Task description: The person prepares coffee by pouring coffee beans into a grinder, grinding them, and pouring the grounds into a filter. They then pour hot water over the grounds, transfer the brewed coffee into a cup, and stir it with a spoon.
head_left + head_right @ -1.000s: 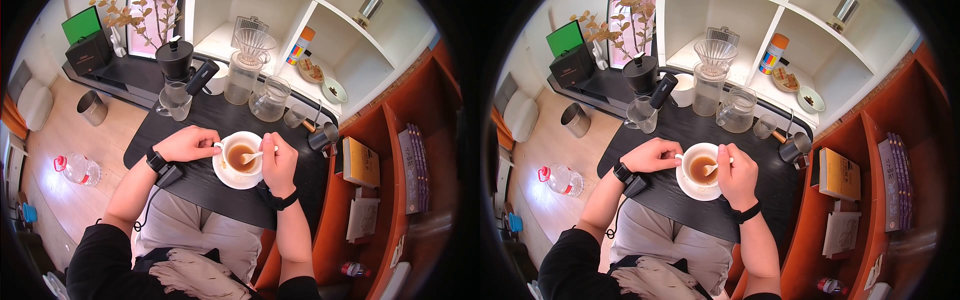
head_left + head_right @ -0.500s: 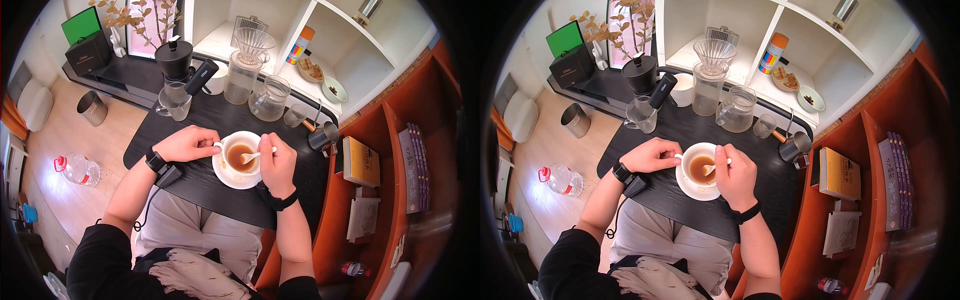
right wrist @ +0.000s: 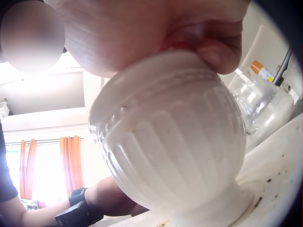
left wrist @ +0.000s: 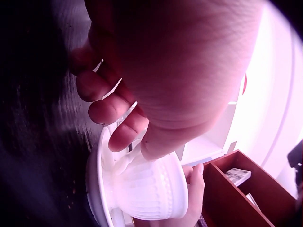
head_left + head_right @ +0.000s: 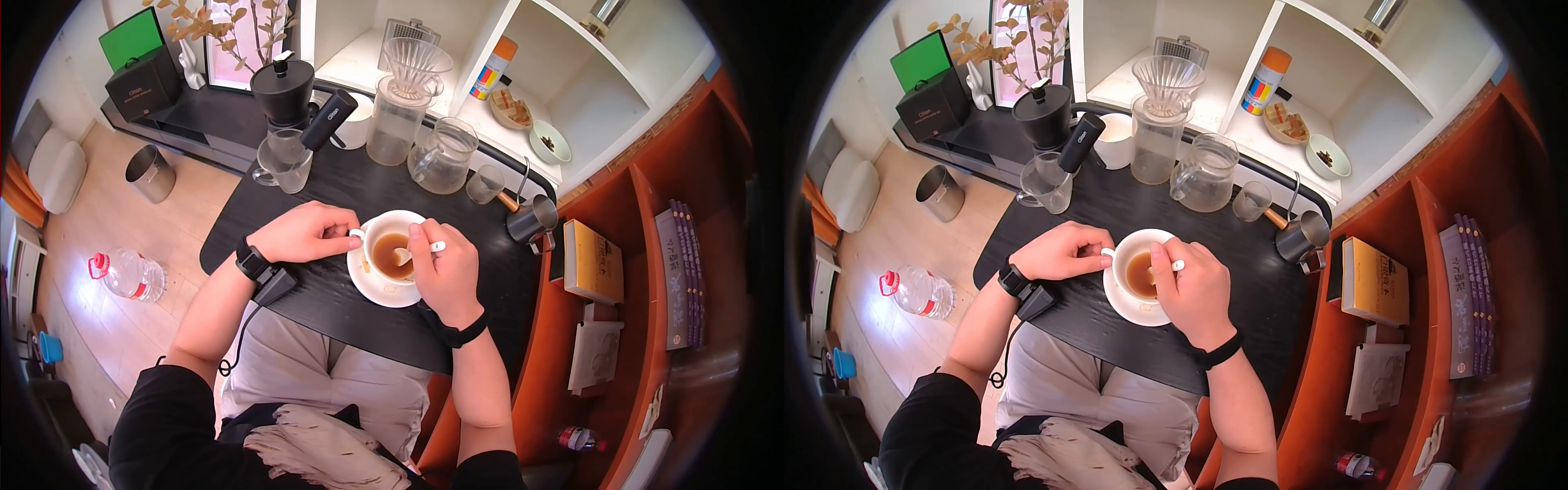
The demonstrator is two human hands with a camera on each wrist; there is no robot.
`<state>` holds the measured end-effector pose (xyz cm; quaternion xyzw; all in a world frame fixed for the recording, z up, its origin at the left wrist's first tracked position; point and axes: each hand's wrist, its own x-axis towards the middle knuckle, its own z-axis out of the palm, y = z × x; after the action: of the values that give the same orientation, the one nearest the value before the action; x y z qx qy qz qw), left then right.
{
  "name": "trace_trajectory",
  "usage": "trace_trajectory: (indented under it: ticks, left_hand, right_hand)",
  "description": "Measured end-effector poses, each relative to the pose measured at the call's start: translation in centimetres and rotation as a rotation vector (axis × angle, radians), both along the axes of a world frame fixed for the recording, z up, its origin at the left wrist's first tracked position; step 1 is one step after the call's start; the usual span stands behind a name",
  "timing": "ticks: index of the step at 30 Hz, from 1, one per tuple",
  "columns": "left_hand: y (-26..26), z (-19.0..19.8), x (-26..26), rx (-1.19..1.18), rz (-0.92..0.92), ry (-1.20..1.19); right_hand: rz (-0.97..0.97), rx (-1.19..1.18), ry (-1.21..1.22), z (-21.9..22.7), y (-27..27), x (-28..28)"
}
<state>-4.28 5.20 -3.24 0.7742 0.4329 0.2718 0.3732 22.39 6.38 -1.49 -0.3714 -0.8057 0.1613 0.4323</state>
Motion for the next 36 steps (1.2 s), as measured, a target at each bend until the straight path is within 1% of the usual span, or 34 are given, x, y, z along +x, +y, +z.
trace_trajectory:
  ticks: [8, 10, 11, 13, 14, 16, 22, 26, 28, 29, 31, 36]
  left_hand:
    - [-0.08, 0.22, 0.09, -0.001, 0.005, 0.012]
    - [-0.11, 0.23, 0.12, -0.006, 0.006, -0.005]
    - [-0.11, 0.22, 0.09, -0.004, 0.007, -0.006]
    - [-0.07, 0.19, 0.05, -0.007, 0.006, 0.001]
    - [-0.08, 0.21, 0.05, -0.005, 0.007, 0.001]
    - [-0.13, 0.25, 0.10, -0.008, 0.008, -0.009]
    - [-0.05, 0.14, 0.11, -0.009, 0.008, -0.014]
    - [-0.02, 0.10, 0.07, -0.018, 0.005, -0.018]
    - [0.02, -0.01, 0.03, 0.000, 0.010, -0.052]
    - [0.01, 0.00, 0.03, 0.001, 0.009, -0.052]
    - [-0.04, 0.00, 0.07, 0.030, 0.018, -0.067]
    - [-0.06, -0.02, -0.02, 0.022, 0.028, -0.107]
  right_hand:
    - [-0.018, 0.001, -0.005, 0.12, -0.06, 0.12]
    - [-0.078, -0.054, 0.062, 0.19, -0.23, 0.06]
    - [-0.077, -0.053, 0.062, 0.10, -0.21, 0.05]
    - [-0.109, -0.030, 0.143, -0.28, -0.06, 0.03]
    - [-0.108, -0.028, 0.143, -0.42, -0.01, 0.00]
    - [-0.103, -0.005, 0.233, -0.58, 0.03, -0.03]
    - [-0.105, -0.021, 0.321, -0.57, -0.11, 0.37]
    - [-0.100, -0.004, 0.327, -0.39, -0.16, 0.36]
    - [-0.048, 0.045, 0.265, -0.43, 0.09, 0.38]
    - [-0.048, 0.046, 0.265, -0.27, 0.00, 0.41]
    - [-0.011, -0.007, 0.179, 0.28, -0.29, 0.45]
    - [0.013, -0.005, 0.164, 0.30, -0.17, 0.51]
